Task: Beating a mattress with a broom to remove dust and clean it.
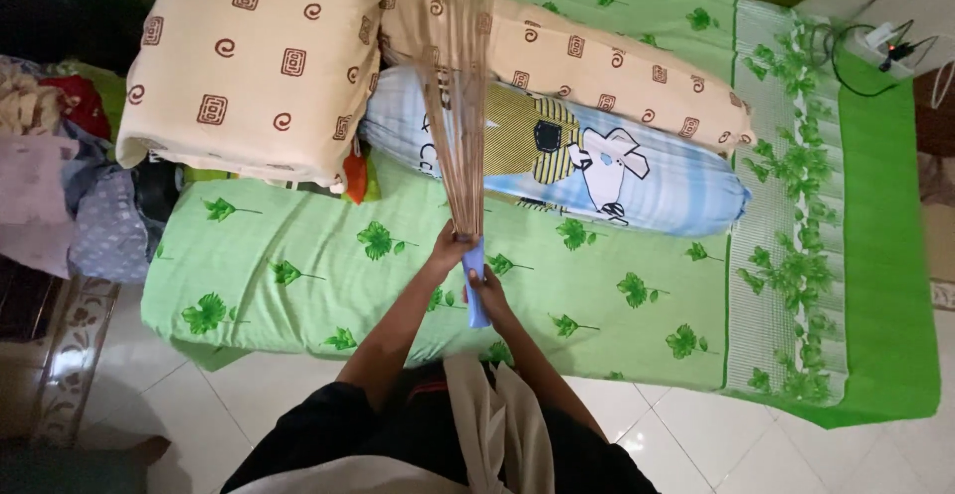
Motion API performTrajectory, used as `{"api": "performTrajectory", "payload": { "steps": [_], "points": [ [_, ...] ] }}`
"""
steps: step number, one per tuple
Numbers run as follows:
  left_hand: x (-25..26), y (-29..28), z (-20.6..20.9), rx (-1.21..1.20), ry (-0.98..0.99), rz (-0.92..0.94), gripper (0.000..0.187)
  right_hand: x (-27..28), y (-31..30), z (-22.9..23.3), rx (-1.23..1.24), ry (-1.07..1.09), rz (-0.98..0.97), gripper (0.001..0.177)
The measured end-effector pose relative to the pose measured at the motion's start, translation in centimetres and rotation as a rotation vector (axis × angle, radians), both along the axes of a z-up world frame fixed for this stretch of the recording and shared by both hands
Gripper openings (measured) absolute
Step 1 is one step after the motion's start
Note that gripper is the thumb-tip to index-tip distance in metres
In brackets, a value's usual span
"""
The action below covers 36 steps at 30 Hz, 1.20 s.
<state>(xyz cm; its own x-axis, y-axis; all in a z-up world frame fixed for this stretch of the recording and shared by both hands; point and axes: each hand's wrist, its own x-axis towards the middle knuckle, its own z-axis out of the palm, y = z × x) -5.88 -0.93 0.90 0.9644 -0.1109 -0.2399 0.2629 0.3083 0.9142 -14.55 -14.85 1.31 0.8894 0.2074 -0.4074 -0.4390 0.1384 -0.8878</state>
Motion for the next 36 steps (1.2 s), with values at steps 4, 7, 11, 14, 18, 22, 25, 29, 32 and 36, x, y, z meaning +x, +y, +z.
{"api": "performTrajectory", "payload": {
  "steps": [4,7,11,14,18,22,25,29,32,36],
  "points": [
    [-2.1,0.3,-2.4,0.052,0.087,0.041,0.047,-1.8,0.2,-0.2,-0.024,0.273,0.050,0.042],
    [-3.9,0.3,-2.2,0.190,0.314,0.051,0.045,-3.4,0.3,0.1,-0.084,0.153,0.096,0.045],
    [-5.7,0.1,-1.8,0.000,0.079,0.089,0.044,-5.0,-0.6,-2.4,-0.046,0.002,0.094,0.040],
    [-7.6,-1.2,-2.4,-0.001,0.024,0.113,0.041,-5.7,-2.2,-3.8,-0.098,0.102,0.142,0.037],
    [-9.9,-4.6,-2.7,0.167,0.290,0.126,0.036,-7.9,-5.3,-5.5,-0.138,0.143,0.157,0.039],
    [-11.9,-8.0,-1.2,0.284,0.172,0.189,0.069,-11.8,-9.1,-2.4,-0.312,0.030,0.106,0.049],
    [-14.3,-10.3,-0.9,0.191,0.240,0.155,0.091,-14.5,-12.1,0.5,-0.718,-0.352,0.112,0.048],
    [-18.8,-11.6,0.0,0.015,0.439,0.178,0.098,-18.7,-13.7,2.4,-1.052,-0.427,0.374,0.046],
    [-23.3,-11.0,-1.9,0.051,0.608,0.199,0.089,-21.9,-13.8,3.4,-1.086,-0.395,0.550,0.046],
    [-28.3,-11.3,-4.7,-0.119,0.743,0.292,0.052,-25.3,-15.7,1.1,-0.911,-0.432,0.782,0.060]
  ]
}}
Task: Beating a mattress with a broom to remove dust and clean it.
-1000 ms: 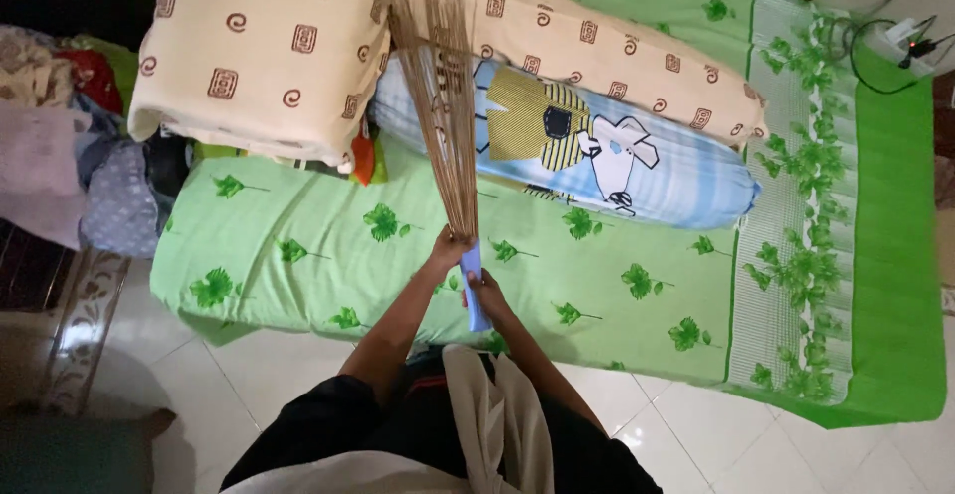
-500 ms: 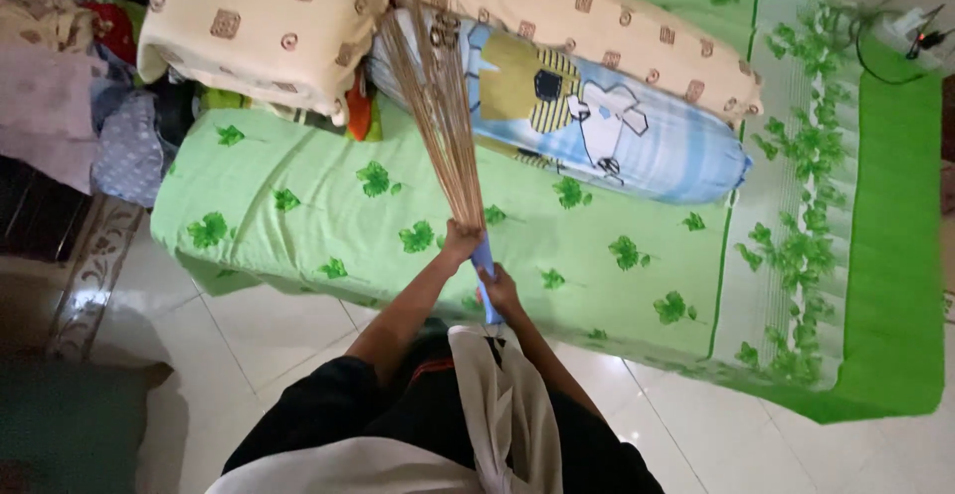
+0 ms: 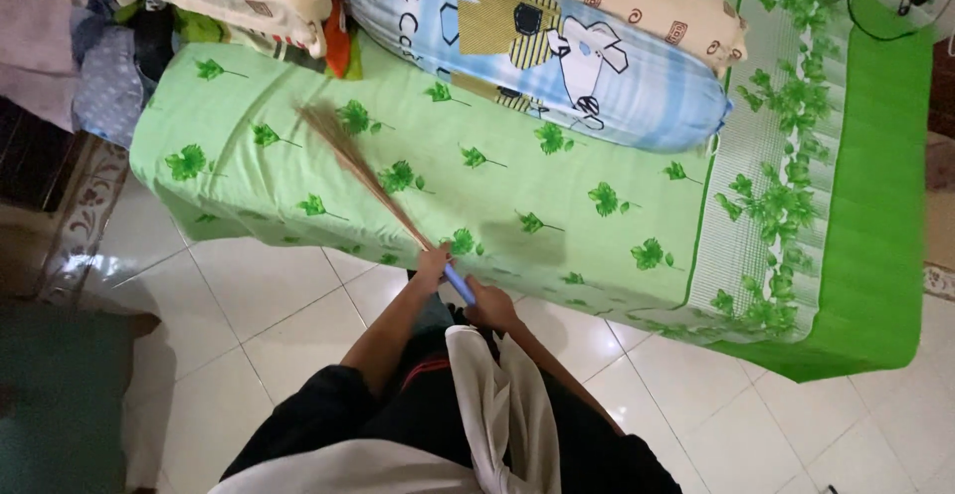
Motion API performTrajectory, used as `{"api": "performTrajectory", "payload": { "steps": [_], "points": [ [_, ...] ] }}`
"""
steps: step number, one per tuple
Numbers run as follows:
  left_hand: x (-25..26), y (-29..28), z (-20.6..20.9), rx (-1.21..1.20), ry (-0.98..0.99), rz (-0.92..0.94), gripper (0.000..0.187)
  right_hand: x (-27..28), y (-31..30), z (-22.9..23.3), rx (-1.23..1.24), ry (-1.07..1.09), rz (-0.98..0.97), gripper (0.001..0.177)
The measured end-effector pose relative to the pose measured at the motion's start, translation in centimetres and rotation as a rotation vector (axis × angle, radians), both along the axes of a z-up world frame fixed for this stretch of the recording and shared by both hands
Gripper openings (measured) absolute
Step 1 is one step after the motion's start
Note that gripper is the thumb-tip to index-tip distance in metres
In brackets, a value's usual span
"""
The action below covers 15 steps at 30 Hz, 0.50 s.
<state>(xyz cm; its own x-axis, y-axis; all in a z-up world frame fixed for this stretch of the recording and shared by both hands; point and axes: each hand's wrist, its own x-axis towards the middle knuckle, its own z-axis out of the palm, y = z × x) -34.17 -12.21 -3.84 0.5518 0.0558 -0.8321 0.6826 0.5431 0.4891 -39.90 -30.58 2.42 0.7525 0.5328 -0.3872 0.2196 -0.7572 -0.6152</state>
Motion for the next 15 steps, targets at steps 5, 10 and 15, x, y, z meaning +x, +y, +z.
{"api": "performTrajectory", "payload": {
  "steps": [5,10,15],
  "points": [
    [0.0,-5.6,2.7,0.178,-0.172,-0.115,0.039,-3.9,-2.6,-1.4,-0.118,-0.056,-0.213,0.083],
    [-0.6,-5.5,2.8,-0.098,-0.220,-0.160,0.022,-3.9,-1.3,-0.6,-0.239,0.147,-0.313,0.092],
    [-6.1,-1.4,2.6,0.182,-0.220,-0.061,0.014,-4.1,-1.2,-4.2,-0.024,0.159,0.178,0.075]
  ]
}}
